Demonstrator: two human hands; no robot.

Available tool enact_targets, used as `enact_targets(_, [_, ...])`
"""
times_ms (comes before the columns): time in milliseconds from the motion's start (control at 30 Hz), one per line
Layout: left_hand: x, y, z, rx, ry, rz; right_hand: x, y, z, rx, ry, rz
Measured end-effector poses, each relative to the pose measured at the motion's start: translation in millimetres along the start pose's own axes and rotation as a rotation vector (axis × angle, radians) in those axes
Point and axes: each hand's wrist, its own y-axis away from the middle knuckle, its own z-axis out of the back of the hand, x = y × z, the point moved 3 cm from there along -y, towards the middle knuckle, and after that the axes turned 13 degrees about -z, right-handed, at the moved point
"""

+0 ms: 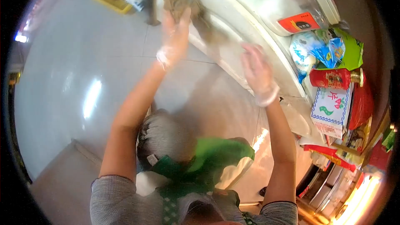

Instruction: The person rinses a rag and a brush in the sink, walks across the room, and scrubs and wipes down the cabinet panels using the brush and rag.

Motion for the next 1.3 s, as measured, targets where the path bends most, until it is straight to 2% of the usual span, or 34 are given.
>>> enact_targets(100, [20.5,-16.9,-20.6,0.019,-0.398,-0.496,-39.4,29.2,15.5,-0.204,0.104,-0.005])
enact_targets(200, [68.9,-9.9,-7.6,0.206,-0.864,-0.780,-65.2,57.0,6.8,-0.251,0.078,-0.085])
enact_targets(233, [89.2,-8.6,5.4,0.090,-0.712,-0.617,-76.2,71.9,-3.1,-0.230,0.070,-0.137])
enact_targets(333, [121.1,-6.6,29.0,0.068,-0.794,-0.617,-98.6,101.3,-28.6,-0.182,0.063,-0.197])
enact_targets(367, [137.2,-3.4,40.3,0.037,-0.475,-0.347,-103.4,108.4,-32.8,-0.158,0.040,-0.237])
enact_targets(467, [175.6,22.6,64.0,0.125,-1.071,-0.321,-110.8,135.0,-44.2,-0.196,-0.027,-0.350])
enact_targets(500, [192.6,42.5,72.7,0.169,-1.042,0.066,-114.3,148.6,-49.8,-0.201,-0.042,-0.406])
enact_targets(600, [237.6,83.0,78.3,0.108,-0.784,0.342,-133.5,191.5,-60.2,-0.074,0.029,-0.536])
enact_targets(667, [251.0,82.0,76.1,-0.093,-0.393,0.273,-145.3,210.2,-60.4,0.100,0.029,-0.698])
enact_targets(800, [178.2,40.6,48.3,-0.232,-0.218,0.373,-158.2,229.1,-48.2,-0.021,-0.028,-0.621])
enact_targets(867, [176.5,45.5,52.1,-0.086,-0.323,0.199,-165.4,238.8,-50.1,-0.050,-0.079,-0.576])
enact_targets(933, [212.0,81.2,52.5,0.193,-0.531,-0.232,-161.8,244.0,-47.8,-0.008,-0.048,-0.615])
enact_targets(967, [157.8,103.4,18.0,0.322,-0.234,0.173,-161.3,243.4,-46.9,0.008,-0.029,-0.628])
enact_targets(1033, [199.2,162.9,-13.3,0.680,-0.527,0.217,-167.5,253.6,-50.5,0.032,-0.029,-0.701])
enact_targets(1067, [161.1,188.2,-46.7,0.670,-0.647,-0.217,-172.0,260.3,-53.0,0.045,-0.024,-0.741])
enact_targets(1133, [139.2,216.5,-87.4,0.973,-0.445,0.234,-176.7,275.1,-59.9,0.035,-0.055,-0.791])
enact_targets(1200, [149.5,225.4,-95.2,0.842,-0.315,0.573,-182.0,293.9,-66.5,0.052,-0.031,-0.818])
enact_targets(1267, [138.4,207.1,-73.3,0.724,-0.277,0.332,-188.5,314.0,-71.5,0.084,0.046,-0.820])
enact_targets(1300, [153.7,183.7,-50.2,0.716,-0.381,0.046,-195.2,323.2,-72.3,0.072,0.034,-0.845])
